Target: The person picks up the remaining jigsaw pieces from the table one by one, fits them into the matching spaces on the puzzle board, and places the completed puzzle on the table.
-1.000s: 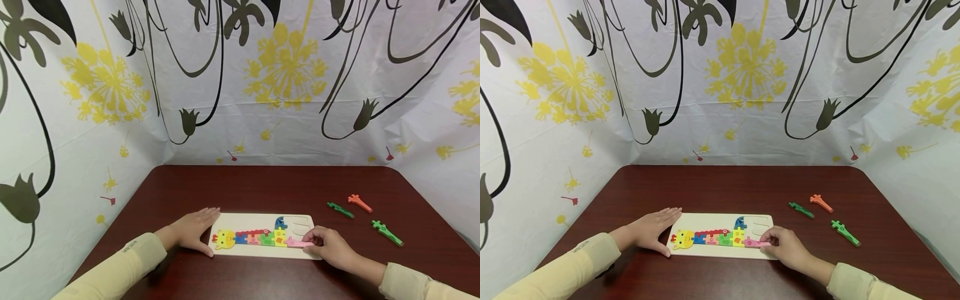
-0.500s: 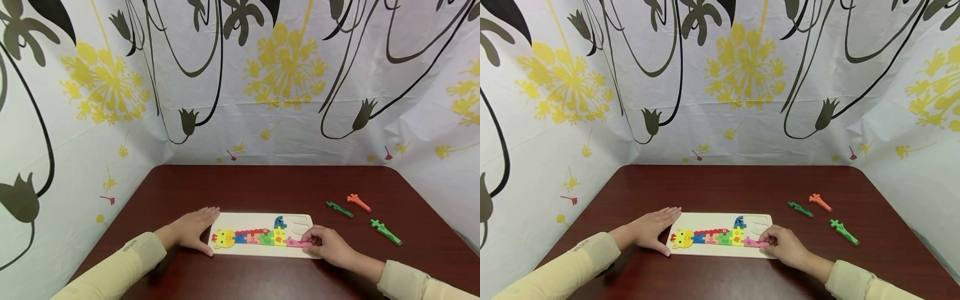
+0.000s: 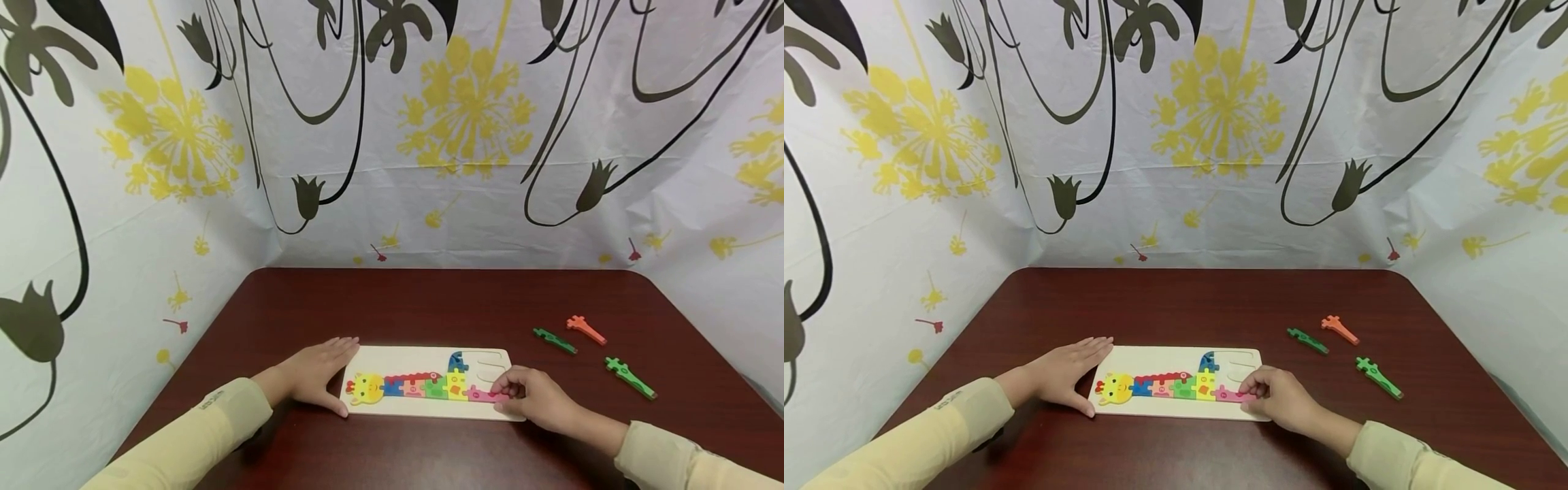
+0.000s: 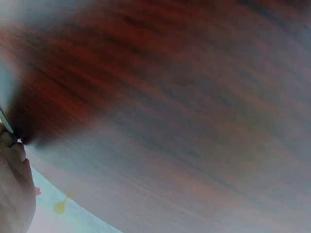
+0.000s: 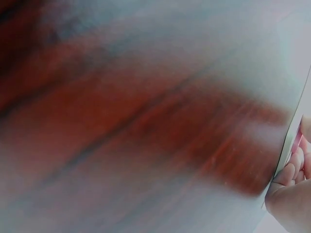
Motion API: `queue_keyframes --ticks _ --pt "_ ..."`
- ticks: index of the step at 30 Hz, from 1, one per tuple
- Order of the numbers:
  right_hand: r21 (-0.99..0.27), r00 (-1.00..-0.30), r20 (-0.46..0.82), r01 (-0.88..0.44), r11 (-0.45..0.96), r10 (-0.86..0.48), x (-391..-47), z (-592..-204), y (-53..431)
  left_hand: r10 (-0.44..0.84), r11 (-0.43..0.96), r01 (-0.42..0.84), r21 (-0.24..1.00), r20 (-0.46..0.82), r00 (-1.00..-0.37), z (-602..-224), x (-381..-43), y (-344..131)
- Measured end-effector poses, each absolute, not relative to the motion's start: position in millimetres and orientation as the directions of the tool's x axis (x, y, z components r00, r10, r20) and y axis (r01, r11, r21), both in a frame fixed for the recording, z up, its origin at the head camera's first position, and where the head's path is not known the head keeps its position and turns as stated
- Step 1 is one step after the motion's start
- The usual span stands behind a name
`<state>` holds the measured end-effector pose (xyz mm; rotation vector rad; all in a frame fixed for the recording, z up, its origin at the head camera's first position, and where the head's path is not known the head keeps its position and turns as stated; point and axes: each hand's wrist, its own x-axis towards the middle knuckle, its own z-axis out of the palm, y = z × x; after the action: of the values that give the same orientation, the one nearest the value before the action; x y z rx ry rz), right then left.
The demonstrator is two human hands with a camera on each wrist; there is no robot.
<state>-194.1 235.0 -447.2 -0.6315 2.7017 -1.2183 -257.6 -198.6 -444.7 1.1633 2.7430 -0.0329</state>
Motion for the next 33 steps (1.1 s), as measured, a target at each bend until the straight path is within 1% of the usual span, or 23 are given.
queue_keyframes --ticks 9,21,29,33 --pt "-0.75 -0.914 0.049 -0.3 0.589 -0.403 -194 -446 235 0.712 0.697 0.716 0.042 -0.159 -0.684 -444 -257 -198" --pt "-0.789 -0.907 0.037 -0.284 0.544 -0.42 -197 -445 239 0.712 0.698 0.714 0.055 -0.157 -0.685 -443 -256 -198" --pt "-0.799 -0.921 0.032 -0.256 0.543 -0.387 -199 -441 243 0.712 0.699 0.713 0.058 -0.157 -0.685 -442 -256 -198" --pt "-0.802 -0.928 0.054 -0.26 0.538 -0.369 -200 -439 248 0.711 0.7 0.712 0.06 -0.159 -0.685 -443 -256 -198"
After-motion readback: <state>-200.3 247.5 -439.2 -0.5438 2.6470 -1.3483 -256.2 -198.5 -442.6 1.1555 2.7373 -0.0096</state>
